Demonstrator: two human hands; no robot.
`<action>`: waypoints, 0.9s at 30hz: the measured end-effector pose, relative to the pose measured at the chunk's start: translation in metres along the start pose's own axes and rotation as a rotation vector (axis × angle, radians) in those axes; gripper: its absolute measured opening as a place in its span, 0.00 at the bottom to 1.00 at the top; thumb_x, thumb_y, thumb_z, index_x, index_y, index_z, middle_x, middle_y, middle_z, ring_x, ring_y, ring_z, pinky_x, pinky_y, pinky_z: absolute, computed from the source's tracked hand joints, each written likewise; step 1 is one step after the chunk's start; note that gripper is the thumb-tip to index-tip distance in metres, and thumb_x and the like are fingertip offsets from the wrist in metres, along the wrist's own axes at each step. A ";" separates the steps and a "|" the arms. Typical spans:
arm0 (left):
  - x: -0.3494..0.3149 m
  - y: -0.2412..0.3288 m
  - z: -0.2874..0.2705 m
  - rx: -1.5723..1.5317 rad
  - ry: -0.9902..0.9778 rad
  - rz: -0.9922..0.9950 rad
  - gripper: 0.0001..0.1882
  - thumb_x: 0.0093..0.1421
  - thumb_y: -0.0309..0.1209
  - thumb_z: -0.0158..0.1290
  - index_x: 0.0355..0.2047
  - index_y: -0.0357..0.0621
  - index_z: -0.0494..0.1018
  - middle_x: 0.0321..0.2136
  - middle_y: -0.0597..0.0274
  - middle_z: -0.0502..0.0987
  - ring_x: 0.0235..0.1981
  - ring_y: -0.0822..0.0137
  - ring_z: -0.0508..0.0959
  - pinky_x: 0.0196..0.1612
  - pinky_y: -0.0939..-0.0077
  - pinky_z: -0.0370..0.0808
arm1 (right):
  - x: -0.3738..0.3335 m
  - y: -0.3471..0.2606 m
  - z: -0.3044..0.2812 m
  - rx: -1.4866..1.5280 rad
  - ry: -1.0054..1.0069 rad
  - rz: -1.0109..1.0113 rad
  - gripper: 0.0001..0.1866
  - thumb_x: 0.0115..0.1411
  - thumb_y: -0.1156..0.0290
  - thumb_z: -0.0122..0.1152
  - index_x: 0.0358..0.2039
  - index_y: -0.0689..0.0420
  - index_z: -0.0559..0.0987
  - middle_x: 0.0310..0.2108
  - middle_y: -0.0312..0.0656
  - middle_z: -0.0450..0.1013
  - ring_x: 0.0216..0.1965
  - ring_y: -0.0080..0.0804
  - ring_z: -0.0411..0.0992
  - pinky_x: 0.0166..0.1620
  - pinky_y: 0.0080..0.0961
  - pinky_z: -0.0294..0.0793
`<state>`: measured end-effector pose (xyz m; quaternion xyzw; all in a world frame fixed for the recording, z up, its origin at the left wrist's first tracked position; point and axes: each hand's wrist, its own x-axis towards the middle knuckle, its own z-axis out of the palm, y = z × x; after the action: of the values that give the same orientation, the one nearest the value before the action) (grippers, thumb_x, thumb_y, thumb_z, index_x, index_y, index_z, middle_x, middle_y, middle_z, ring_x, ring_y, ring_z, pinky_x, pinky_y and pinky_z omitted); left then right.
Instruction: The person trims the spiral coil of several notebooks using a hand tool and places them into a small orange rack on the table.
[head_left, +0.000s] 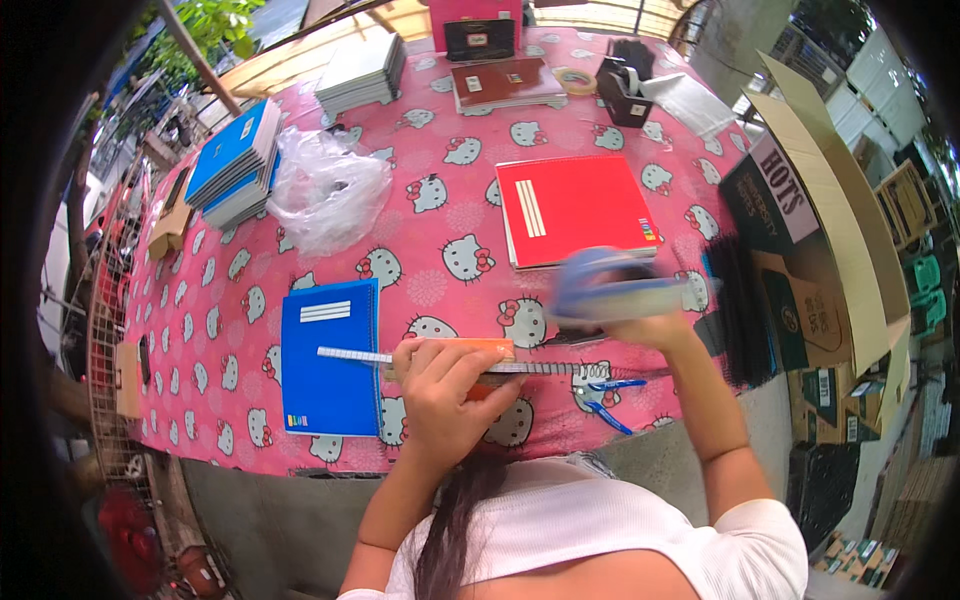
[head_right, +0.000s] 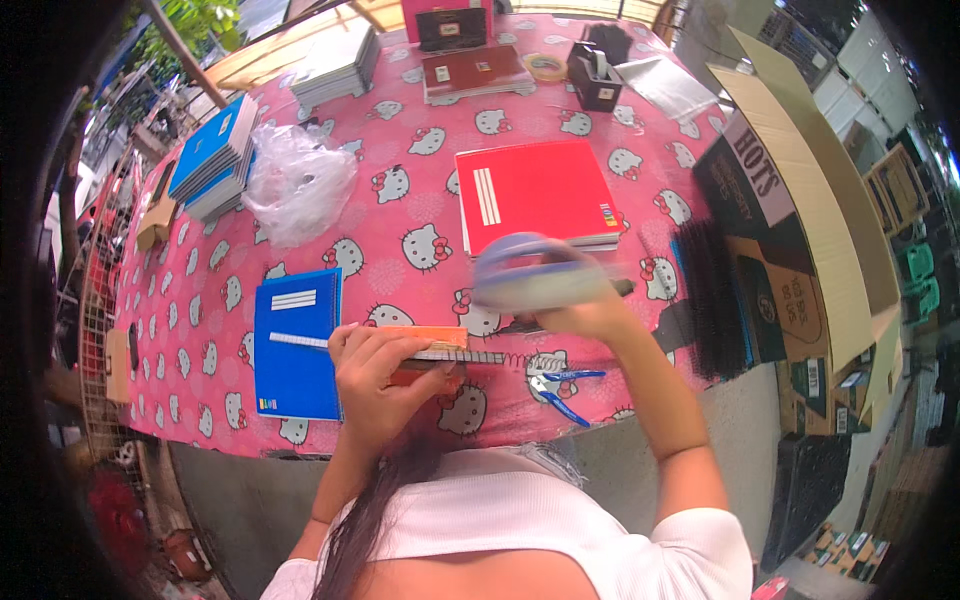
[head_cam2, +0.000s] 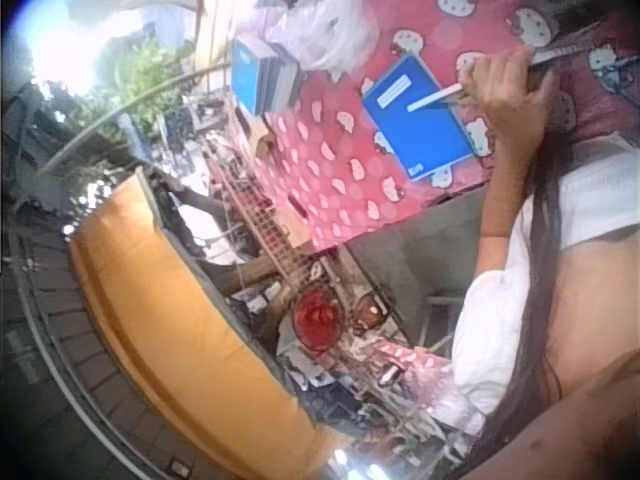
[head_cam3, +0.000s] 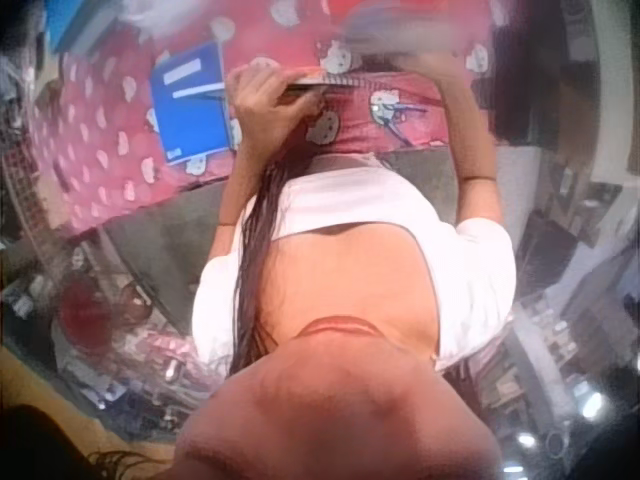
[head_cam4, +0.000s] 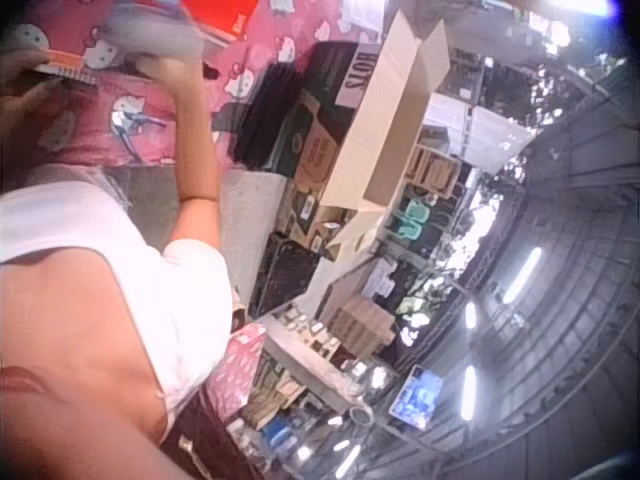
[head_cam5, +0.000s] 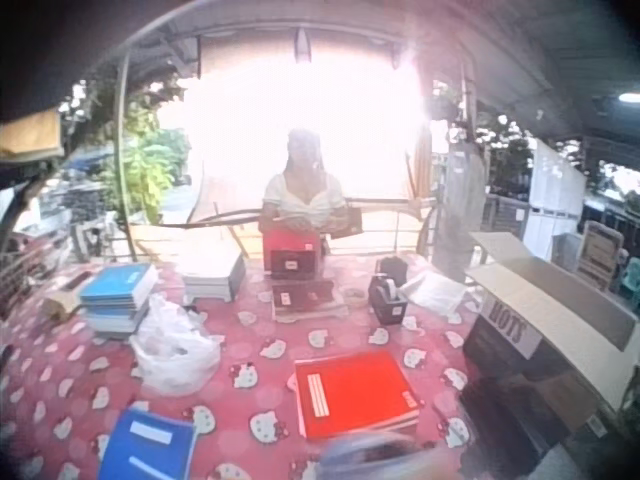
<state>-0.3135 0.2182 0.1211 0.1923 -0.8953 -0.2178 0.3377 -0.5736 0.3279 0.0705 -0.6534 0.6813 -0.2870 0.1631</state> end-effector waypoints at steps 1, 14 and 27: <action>0.001 0.000 -0.002 -0.040 -0.024 -0.068 0.17 0.39 0.36 0.69 0.31 0.48 0.79 0.30 0.66 0.79 0.35 0.64 0.75 0.51 0.59 0.60 | 0.000 -0.003 0.005 0.348 -0.002 0.102 0.20 0.47 0.69 0.68 0.40 0.59 0.73 0.32 0.45 0.75 0.34 0.39 0.75 0.38 0.37 0.73; -0.013 -0.024 -0.032 0.237 0.063 -0.275 0.21 0.41 0.44 0.68 0.35 0.52 0.79 0.53 0.64 0.71 0.63 0.56 0.62 0.61 0.30 0.26 | 0.039 -0.023 0.014 0.474 0.028 -0.140 0.25 0.47 0.75 0.70 0.48 0.56 0.76 0.38 0.38 0.77 0.38 0.23 0.75 0.44 0.25 0.74; -0.020 -0.036 -0.045 0.149 0.055 -0.283 0.18 0.37 0.41 0.70 0.29 0.50 0.79 0.31 0.71 0.80 0.44 0.65 0.75 0.59 0.42 0.47 | 0.069 -0.065 0.032 0.693 0.013 -0.054 0.23 0.47 0.76 0.70 0.45 0.61 0.75 0.33 0.37 0.76 0.33 0.22 0.73 0.39 0.23 0.74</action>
<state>-0.2611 0.1862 0.1221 0.3468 -0.8633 -0.1910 0.3128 -0.5098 0.2559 0.0954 -0.5751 0.5270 -0.5097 0.3630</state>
